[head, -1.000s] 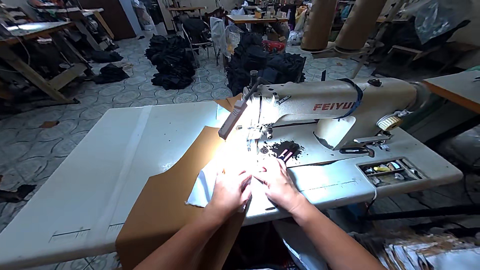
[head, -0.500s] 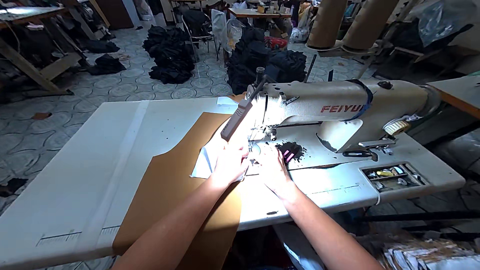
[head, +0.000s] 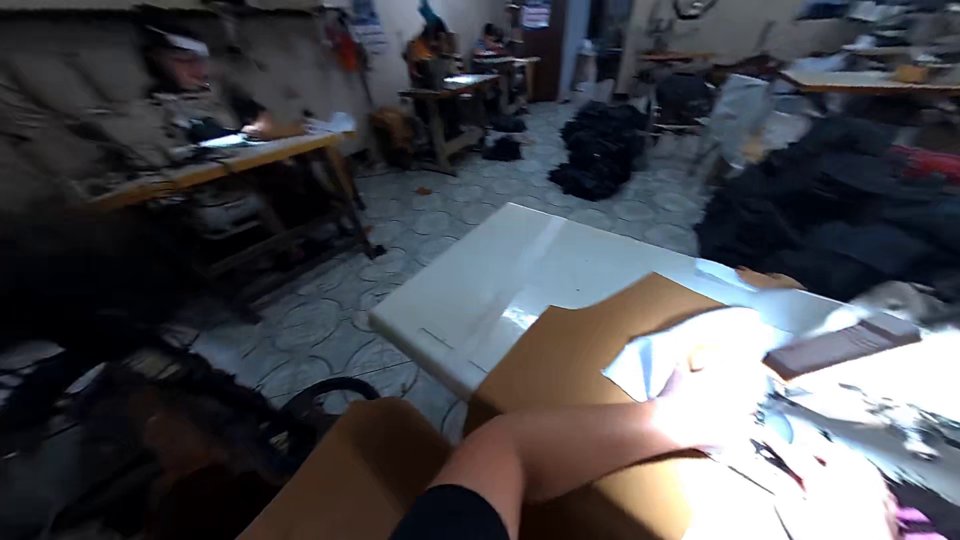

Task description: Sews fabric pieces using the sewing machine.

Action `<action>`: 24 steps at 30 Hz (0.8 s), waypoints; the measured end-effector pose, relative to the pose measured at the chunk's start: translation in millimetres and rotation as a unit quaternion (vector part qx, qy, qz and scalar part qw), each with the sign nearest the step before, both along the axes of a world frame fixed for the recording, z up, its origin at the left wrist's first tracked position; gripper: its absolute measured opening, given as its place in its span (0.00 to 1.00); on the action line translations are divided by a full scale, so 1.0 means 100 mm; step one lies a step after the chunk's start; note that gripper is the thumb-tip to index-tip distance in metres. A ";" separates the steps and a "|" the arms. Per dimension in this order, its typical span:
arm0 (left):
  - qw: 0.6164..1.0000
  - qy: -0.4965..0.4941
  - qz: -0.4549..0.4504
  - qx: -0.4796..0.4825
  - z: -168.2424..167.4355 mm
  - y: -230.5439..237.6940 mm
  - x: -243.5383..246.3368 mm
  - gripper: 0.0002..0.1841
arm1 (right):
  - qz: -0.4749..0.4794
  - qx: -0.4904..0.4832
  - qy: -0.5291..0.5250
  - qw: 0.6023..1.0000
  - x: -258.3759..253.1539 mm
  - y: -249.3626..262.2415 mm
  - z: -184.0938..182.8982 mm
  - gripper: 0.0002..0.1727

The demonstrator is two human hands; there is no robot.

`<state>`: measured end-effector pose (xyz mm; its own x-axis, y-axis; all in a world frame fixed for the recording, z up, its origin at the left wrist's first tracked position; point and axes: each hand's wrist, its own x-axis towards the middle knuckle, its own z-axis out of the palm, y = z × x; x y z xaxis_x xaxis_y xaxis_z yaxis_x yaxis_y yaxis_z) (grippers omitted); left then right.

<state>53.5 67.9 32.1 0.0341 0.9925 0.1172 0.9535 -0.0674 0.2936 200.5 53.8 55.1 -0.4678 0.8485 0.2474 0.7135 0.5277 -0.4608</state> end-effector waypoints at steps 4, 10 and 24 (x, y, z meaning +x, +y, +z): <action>0.998 -0.034 -0.035 -0.032 0.04 0.02 -0.05 0.18 | 0.071 0.130 0.026 0.989 0.23 0.40 -0.62 0.16; 0.997 -0.070 -0.021 -0.010 0.25 -0.53 -0.17 0.24 | 0.104 0.145 0.040 0.983 0.34 0.47 -0.72 0.16; 0.941 0.005 0.281 -0.188 0.60 -0.11 -0.97 0.16 | 0.113 0.106 0.056 0.986 0.23 0.18 -0.43 0.12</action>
